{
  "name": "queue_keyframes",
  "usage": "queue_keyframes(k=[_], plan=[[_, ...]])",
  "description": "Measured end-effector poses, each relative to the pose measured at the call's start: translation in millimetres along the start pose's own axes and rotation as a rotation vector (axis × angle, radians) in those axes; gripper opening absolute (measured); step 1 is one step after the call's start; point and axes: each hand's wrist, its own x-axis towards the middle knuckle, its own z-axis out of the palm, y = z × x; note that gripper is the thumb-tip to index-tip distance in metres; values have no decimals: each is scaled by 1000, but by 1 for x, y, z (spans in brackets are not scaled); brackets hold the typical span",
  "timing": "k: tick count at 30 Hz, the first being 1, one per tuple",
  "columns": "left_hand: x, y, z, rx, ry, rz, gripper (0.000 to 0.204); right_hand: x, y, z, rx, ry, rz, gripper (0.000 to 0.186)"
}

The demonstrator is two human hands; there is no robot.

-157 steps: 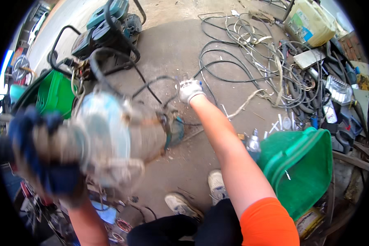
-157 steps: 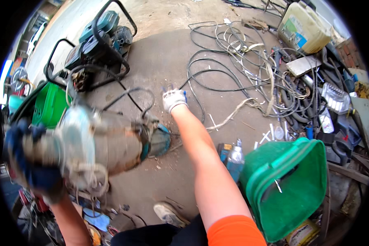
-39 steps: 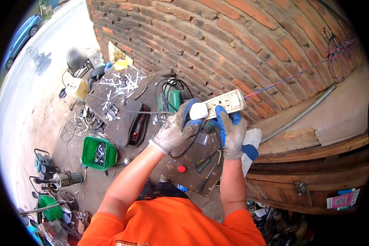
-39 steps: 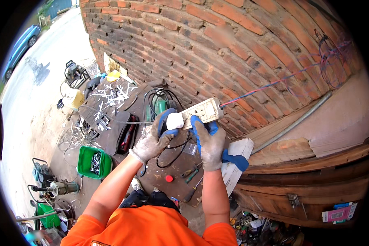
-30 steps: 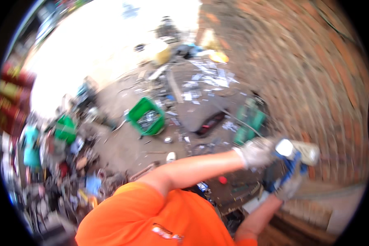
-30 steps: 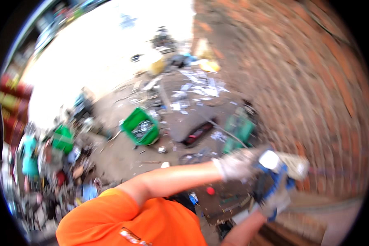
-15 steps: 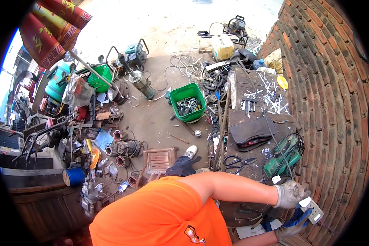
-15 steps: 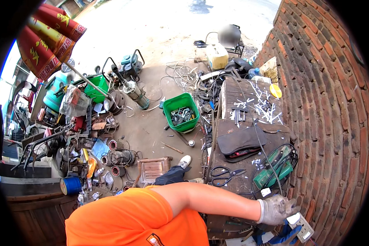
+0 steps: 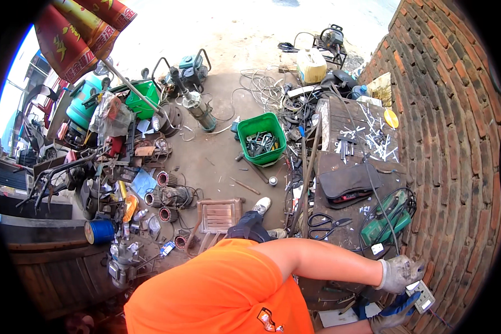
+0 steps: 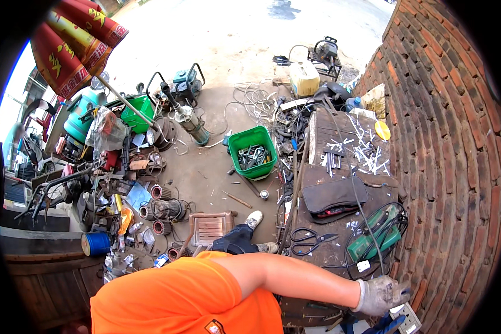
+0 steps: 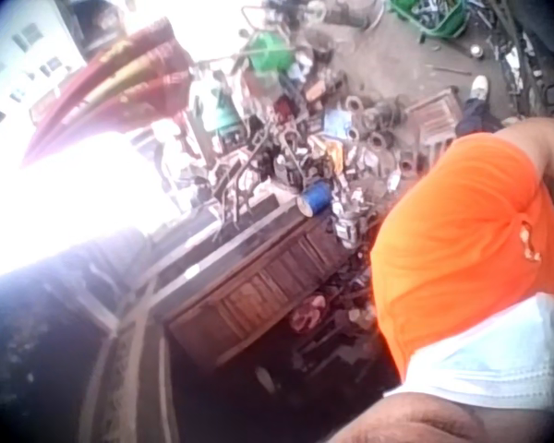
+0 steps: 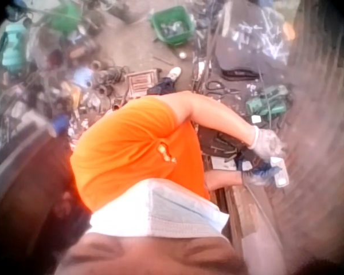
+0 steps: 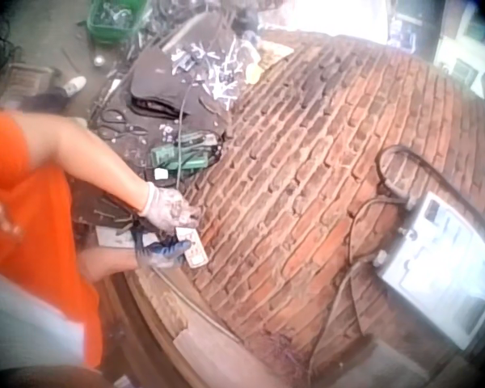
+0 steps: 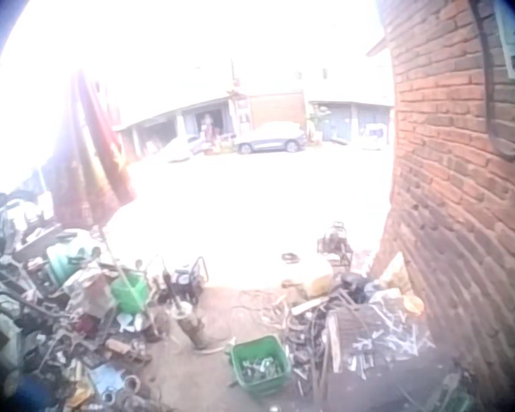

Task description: The person repairs a cylindrical electric motor by using a cordless drill to remove bolts, a hammer to tap components, and a spray can to lubricate parts. They also plug a power cord into a wall socket to test the motor.

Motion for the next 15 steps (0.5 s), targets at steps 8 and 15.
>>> queue_keyframes(k=[8, 15], plan=[[-3, 1, 0, 2, 14, 8, 63, 5, -3, 10, 254, 127, 271, 40], [-4, 3, -1, -22, 19, 12, 64, 8, 3, 5, 260, 159, 305, 41]])
